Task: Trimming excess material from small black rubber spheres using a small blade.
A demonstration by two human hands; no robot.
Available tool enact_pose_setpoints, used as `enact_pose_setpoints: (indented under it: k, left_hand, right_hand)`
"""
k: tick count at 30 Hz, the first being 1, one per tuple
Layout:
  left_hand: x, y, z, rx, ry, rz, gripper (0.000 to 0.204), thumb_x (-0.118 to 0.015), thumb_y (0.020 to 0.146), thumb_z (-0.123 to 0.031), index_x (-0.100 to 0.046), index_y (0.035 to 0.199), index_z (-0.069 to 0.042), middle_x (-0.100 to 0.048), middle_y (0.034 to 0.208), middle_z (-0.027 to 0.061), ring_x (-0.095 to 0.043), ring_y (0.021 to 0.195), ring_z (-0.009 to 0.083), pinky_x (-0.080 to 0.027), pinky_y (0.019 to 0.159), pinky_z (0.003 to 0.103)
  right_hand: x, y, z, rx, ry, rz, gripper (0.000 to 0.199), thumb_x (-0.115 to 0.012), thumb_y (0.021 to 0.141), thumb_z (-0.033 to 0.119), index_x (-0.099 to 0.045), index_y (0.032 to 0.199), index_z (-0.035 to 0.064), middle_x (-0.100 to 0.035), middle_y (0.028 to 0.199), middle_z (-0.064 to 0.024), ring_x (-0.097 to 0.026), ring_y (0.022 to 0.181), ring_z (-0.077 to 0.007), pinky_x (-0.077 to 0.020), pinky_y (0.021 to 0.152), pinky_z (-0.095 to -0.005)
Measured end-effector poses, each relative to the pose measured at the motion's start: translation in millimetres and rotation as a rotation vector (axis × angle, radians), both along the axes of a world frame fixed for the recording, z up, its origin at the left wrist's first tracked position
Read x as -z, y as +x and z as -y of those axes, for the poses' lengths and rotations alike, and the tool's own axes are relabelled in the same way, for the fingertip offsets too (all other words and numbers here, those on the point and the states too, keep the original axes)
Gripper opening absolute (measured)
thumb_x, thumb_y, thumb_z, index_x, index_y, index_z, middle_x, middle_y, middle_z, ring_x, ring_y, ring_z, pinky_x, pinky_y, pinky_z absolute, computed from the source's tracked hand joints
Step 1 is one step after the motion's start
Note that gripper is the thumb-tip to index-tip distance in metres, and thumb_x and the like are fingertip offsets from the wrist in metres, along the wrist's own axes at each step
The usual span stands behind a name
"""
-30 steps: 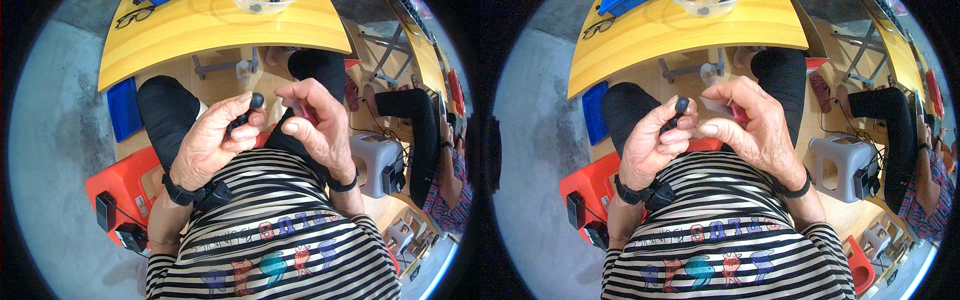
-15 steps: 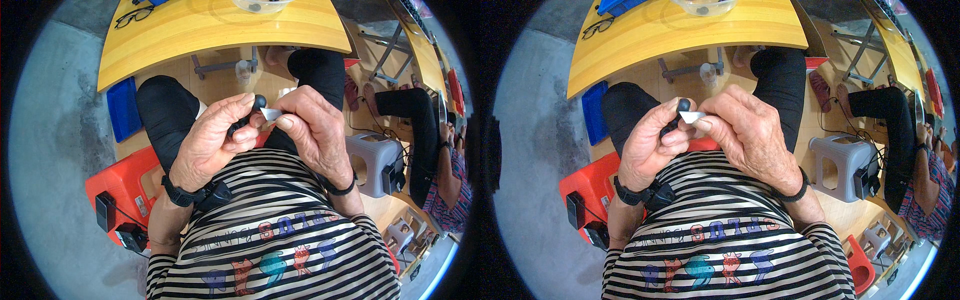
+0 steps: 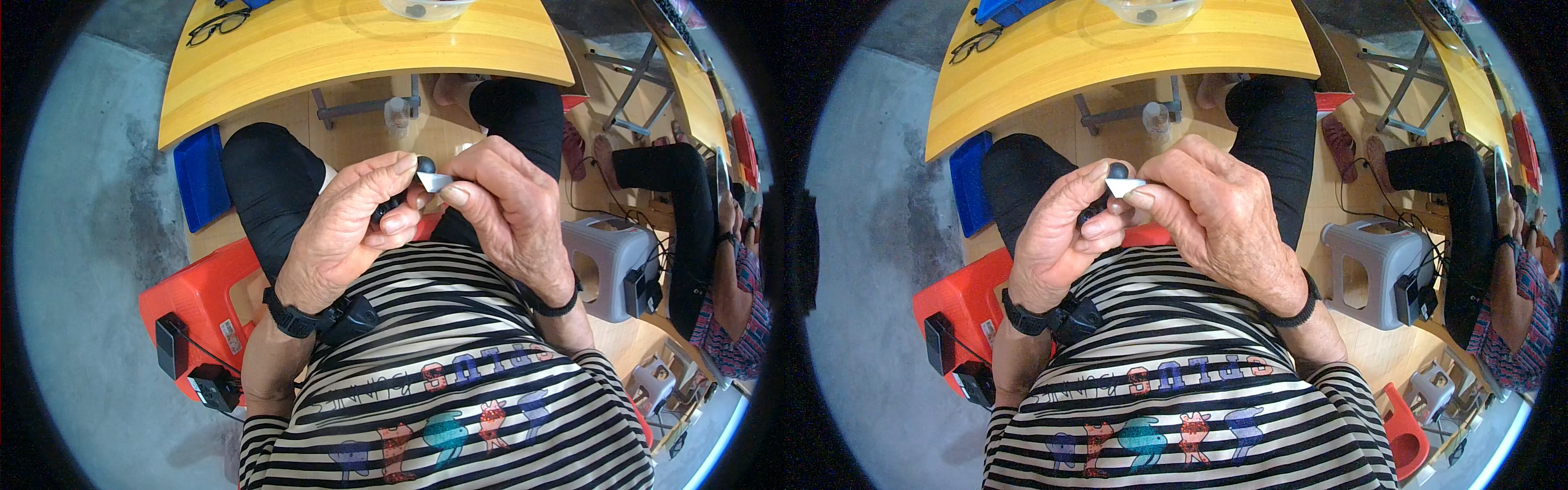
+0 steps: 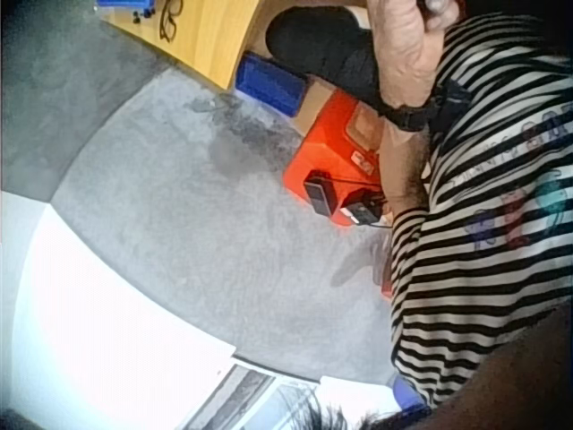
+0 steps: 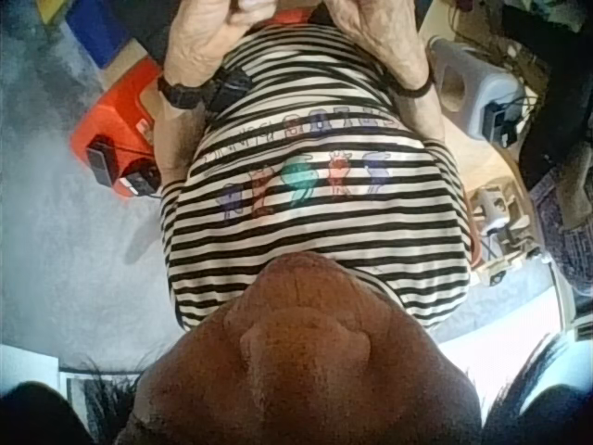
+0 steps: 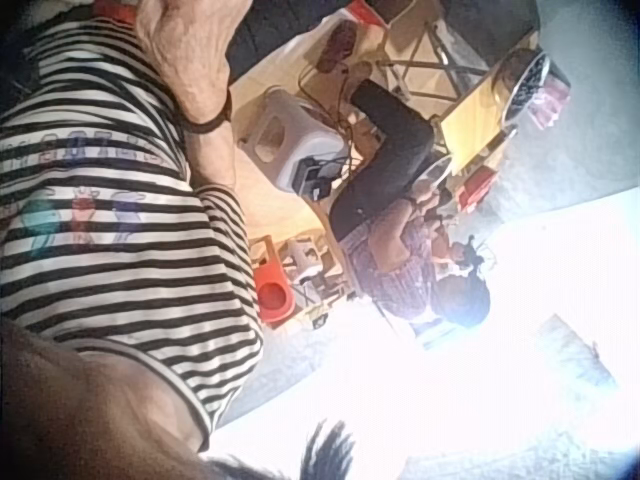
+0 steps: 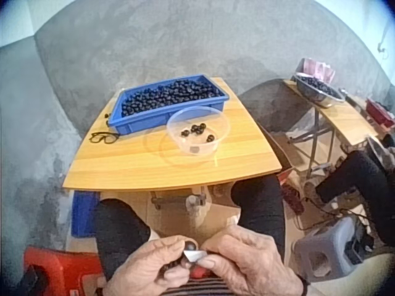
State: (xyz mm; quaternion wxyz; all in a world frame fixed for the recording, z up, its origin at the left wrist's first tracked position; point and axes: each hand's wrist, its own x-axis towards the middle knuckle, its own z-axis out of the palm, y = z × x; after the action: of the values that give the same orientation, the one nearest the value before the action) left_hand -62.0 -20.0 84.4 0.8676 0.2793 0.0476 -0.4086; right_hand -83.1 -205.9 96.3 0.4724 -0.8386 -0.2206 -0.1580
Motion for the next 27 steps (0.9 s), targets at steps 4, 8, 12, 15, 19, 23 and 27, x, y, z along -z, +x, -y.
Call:
enact_pose_setpoints:
  k: [4,8,12,15,19,23,27]
  left_hand:
    - [-0.5,-0.4,0.7,-0.003,0.020,-0.007,0.020,-0.050,0.094,-0.019,-0.055,0.095,0.001,-0.050,0.077,0.0035,-0.039,0.054,0.0036,-0.027,0.040,0.013]
    - [-1.2,-0.9,1.0,-0.026,0.060,0.006,0.020,-0.051,0.094,-0.019,-0.055,0.096,0.001,-0.050,0.077,0.0034,-0.039,0.054,0.0035,-0.027,0.041,0.013]
    - [0.6,-0.3,0.1,-0.031,0.079,0.033,0.020,-0.051,0.094,-0.019,-0.055,0.096,0.001,-0.050,0.077,0.0033,-0.039,0.054,0.0030,-0.027,0.041,0.013]
    - [2.9,-1.4,0.2,-0.058,0.090,0.038,0.020,-0.052,0.093,-0.019,-0.055,0.095,0.001,-0.051,0.077,0.0032,-0.039,0.054,0.0027,-0.027,0.042,0.014]
    - [4.1,-1.8,-2.2,-0.052,0.078,0.089,0.020,-0.052,0.093,-0.019,-0.056,0.094,0.001,-0.052,0.077,0.0030,-0.039,0.054,0.0026,-0.028,0.043,0.015]
    - [0.8,0.7,0.9,0.004,0.086,0.070,0.019,-0.050,0.094,-0.018,-0.053,0.094,0.001,-0.049,0.076,0.0011,-0.037,0.053,0.0007,-0.027,0.043,0.014]
    - [8.7,1.0,-2.4,-0.002,0.039,0.049,0.020,-0.052,0.093,-0.019,-0.056,0.096,0.001,-0.052,0.078,0.0017,-0.039,0.055,0.0021,-0.028,0.044,0.015]
  right_hand:
    - [1.4,0.0,-0.4,0.012,-0.009,-0.003,0.014,-0.067,0.080,0.014,-0.062,0.085,0.0018,-0.056,0.071,-0.0093,-0.057,0.060,-0.0237,-0.0449,0.051,-0.0312]
    - [2.0,0.5,-0.7,0.013,-0.014,0.006,0.013,-0.066,0.080,0.013,-0.062,0.085,0.0022,-0.055,0.070,-0.0090,-0.056,0.059,-0.0234,-0.0446,0.051,-0.0312]
    - [5.8,0.7,-1.9,0.024,-0.015,0.004,0.012,-0.066,0.079,0.013,-0.062,0.085,0.0028,-0.055,0.069,-0.0087,-0.056,0.058,-0.0233,-0.0443,0.050,-0.0315]
    - [10.1,1.6,-3.1,0.024,-0.026,0.017,0.010,-0.066,0.079,0.013,-0.063,0.084,0.0039,-0.055,0.068,-0.0087,-0.055,0.058,-0.0239,-0.0439,0.050,-0.0314]
    - [17.7,6.1,-1.8,0.109,-0.102,0.031,0.009,-0.064,0.081,0.014,-0.063,0.083,0.0045,-0.054,0.067,-0.0095,-0.055,0.058,-0.0257,-0.0436,0.050,-0.0327]
    - [45.2,15.4,22.0,0.174,0.235,-0.415,0.017,-0.059,0.088,0.017,-0.063,0.086,0.0008,-0.059,0.071,-0.0061,-0.052,0.062,-0.0128,-0.0432,0.057,-0.0274]
    - [27.5,8.6,11.5,0.034,0.559,-0.639,0.022,-0.058,0.090,0.021,-0.063,0.090,-0.0008,-0.060,0.078,-0.0004,-0.052,0.073,-0.0082,-0.0431,0.064,-0.0241]
